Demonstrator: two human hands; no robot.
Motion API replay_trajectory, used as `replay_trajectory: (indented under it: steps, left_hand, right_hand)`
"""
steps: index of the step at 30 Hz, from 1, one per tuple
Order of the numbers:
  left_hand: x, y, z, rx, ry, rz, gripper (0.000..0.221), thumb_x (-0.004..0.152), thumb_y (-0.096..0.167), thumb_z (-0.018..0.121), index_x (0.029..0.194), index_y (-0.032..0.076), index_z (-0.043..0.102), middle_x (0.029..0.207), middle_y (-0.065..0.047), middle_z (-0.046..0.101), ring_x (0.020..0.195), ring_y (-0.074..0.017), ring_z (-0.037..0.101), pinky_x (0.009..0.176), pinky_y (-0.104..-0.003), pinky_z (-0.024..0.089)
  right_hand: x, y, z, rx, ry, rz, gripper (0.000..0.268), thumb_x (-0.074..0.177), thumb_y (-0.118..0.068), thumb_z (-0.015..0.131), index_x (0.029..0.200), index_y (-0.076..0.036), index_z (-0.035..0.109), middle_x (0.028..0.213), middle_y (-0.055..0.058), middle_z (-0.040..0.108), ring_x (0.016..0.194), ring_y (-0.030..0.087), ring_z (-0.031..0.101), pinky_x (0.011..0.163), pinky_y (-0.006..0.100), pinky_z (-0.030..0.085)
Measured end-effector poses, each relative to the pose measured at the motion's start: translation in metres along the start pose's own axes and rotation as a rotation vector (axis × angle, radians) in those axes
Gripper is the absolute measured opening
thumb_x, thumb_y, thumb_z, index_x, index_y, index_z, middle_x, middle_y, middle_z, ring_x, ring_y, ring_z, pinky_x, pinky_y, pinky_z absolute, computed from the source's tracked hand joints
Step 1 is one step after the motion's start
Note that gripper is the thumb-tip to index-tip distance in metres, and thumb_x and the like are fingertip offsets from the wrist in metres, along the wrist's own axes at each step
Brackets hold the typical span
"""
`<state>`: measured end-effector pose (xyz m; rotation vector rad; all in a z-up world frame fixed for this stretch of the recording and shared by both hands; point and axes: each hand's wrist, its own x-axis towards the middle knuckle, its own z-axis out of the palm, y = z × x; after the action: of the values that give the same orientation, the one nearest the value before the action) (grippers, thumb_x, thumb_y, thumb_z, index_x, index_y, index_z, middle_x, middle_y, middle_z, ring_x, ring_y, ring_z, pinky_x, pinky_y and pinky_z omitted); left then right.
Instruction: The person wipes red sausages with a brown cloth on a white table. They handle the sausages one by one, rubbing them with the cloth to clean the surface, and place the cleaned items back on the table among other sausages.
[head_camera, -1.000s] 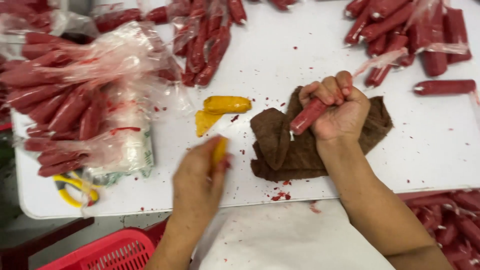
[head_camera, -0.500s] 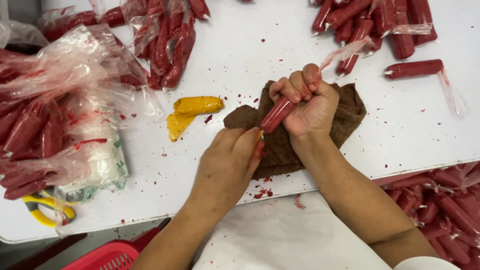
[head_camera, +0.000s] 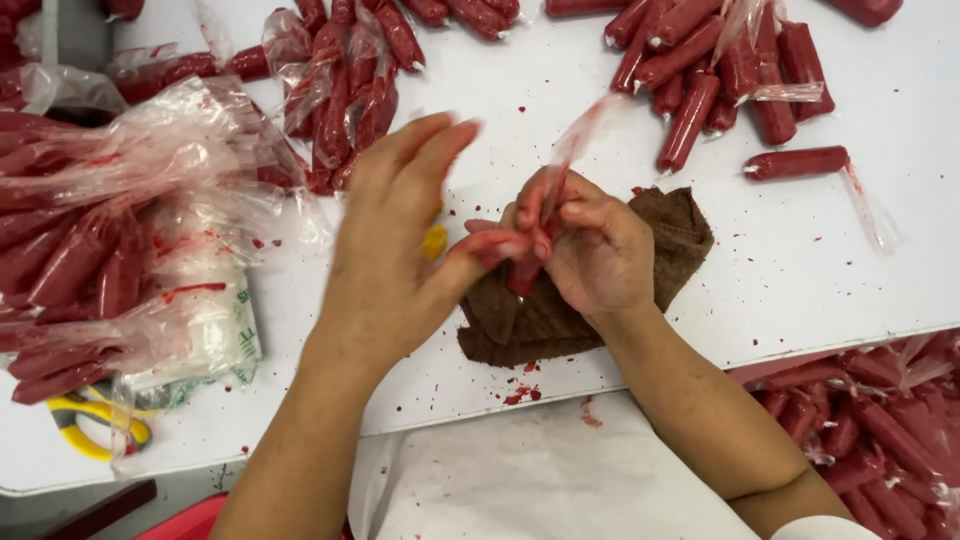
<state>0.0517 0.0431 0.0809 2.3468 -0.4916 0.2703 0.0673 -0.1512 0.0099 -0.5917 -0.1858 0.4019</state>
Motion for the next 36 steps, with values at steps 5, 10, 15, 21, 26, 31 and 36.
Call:
replay_trajectory:
  steps: [5, 10, 15, 21, 26, 31, 36]
  left_hand:
    - [0.024, 0.008, 0.039, -0.274, 0.001, 0.309, 0.045, 0.086, 0.004, 0.052, 0.129, 0.013, 0.061, 0.125, -0.008, 0.066, 0.126, -0.0326, 0.057, 0.116, -0.046, 0.041]
    - [0.019, 0.009, 0.048, -0.649, 0.026, 0.248, 0.019, 0.097, 0.011, 0.054, 0.111, 0.014, 0.065, 0.11, 0.0, 0.068, 0.107, -0.0206, 0.061, 0.121, -0.046, 0.038]
    - [0.011, 0.026, 0.026, -0.604, 0.081, 0.253, 0.008, 0.099, -0.001, 0.056, 0.099, 0.005, 0.061, 0.09, -0.006, 0.063, 0.087, -0.0234, 0.062, 0.112, -0.046, 0.052]
    - [0.005, 0.031, -0.002, -0.381, 0.093, 0.457, 0.026, 0.078, -0.012, 0.038, 0.087, 0.002, 0.058, 0.076, -0.007, 0.059, 0.069, -0.0268, 0.058, 0.102, -0.05, 0.053]
    - [0.018, 0.026, 0.0, -0.737, -0.183, 0.152, 0.024, 0.085, -0.007, 0.042, 0.092, 0.011, 0.056, 0.061, 0.005, 0.052, 0.068, -0.0066, 0.051, 0.129, -0.048, 0.028]
    - [0.017, 0.03, -0.013, -0.907, -0.127, 0.125, 0.012, 0.101, 0.006, 0.051, 0.091, 0.009, 0.055, 0.065, 0.003, 0.051, 0.056, -0.0048, 0.048, 0.129, -0.042, 0.032]
    - [0.002, 0.03, -0.013, -0.834, -0.121, 0.047, 0.018, 0.094, -0.008, 0.051, 0.093, 0.006, 0.062, 0.083, -0.001, 0.059, 0.071, -0.0088, 0.053, 0.059, -0.02, 0.05]
  right_hand:
    - [-0.035, 0.045, -0.094, -0.678, 0.098, -0.402, 0.021, 0.094, 0.019, 0.058, 0.11, 0.006, 0.06, 0.122, 0.01, 0.056, 0.096, 0.019, 0.066, 0.075, 0.029, 0.065]
    - [-0.022, 0.0, -0.017, -1.159, -0.024, -0.339, 0.01, 0.097, -0.005, 0.059, 0.087, -0.002, 0.059, 0.086, 0.007, 0.058, 0.079, 0.023, 0.059, 0.074, 0.033, 0.05]
    - [-0.02, -0.007, 0.002, -0.647, -0.015, 0.001, 0.014, 0.082, -0.006, 0.042, 0.085, -0.006, 0.056, 0.072, 0.004, 0.041, 0.07, 0.018, 0.042, 0.063, 0.031, 0.041]
    - [-0.02, -0.027, 0.026, -1.224, -0.233, -0.021, 0.038, 0.104, -0.035, 0.037, 0.074, -0.014, 0.045, 0.074, -0.003, 0.046, 0.077, 0.014, 0.048, 0.127, 0.055, 0.015]
    - [-0.02, -0.02, 0.019, -0.682, -0.166, 0.099, 0.014, 0.091, -0.017, 0.052, 0.084, -0.006, 0.056, 0.087, 0.007, 0.055, 0.087, 0.021, 0.053, 0.084, 0.034, 0.046]
    - [-0.006, -0.016, 0.032, -0.739, -0.103, 0.092, 0.012, 0.084, -0.007, 0.047, 0.078, -0.003, 0.057, 0.076, 0.008, 0.056, 0.073, 0.018, 0.051, 0.072, 0.03, 0.045]
    - [-0.009, -0.015, 0.031, -0.839, -0.133, 0.104, 0.014, 0.086, -0.015, 0.048, 0.083, -0.004, 0.057, 0.079, 0.006, 0.054, 0.074, 0.015, 0.05, 0.074, 0.028, 0.045]
